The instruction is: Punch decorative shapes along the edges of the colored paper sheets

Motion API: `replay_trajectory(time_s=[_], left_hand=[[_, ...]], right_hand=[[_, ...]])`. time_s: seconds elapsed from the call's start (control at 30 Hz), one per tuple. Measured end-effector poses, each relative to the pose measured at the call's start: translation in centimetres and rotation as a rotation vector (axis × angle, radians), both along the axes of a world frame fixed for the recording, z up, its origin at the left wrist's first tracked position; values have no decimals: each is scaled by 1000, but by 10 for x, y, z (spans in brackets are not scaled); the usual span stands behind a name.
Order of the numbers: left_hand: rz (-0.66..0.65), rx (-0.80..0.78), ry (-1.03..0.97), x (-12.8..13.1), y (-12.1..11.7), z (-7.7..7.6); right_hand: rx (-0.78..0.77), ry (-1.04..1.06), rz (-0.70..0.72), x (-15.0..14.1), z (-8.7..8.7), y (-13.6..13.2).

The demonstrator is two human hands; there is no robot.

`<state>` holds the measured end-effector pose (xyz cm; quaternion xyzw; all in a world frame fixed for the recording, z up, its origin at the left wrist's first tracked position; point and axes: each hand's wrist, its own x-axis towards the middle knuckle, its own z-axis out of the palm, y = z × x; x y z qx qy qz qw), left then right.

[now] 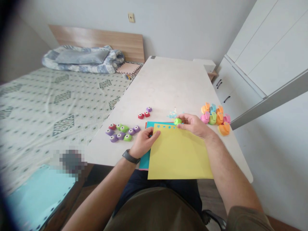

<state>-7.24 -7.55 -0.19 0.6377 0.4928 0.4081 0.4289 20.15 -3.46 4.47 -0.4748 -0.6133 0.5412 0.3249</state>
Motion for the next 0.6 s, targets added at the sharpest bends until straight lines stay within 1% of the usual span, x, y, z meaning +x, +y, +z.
replay_trajectory(time_s=[0.07, 0.2, 0.33, 0.43, 0.6], left_hand=[[4, -20, -17, 0, 0, 0], [4, -32, -10, 1, 0, -1], [-4, -23, 13, 0, 0, -3], [-12, -35, 14, 1, 0, -2], [14, -51, -6, 3, 0, 2]], right_hand=[[31, -37, 3, 4, -4, 1], [160, -166, -43, 8, -15, 2], [179, -205, -42, 9, -24, 2], [193, -233, -26, 9, -26, 2], [218, -294, -13, 11, -22, 2]])
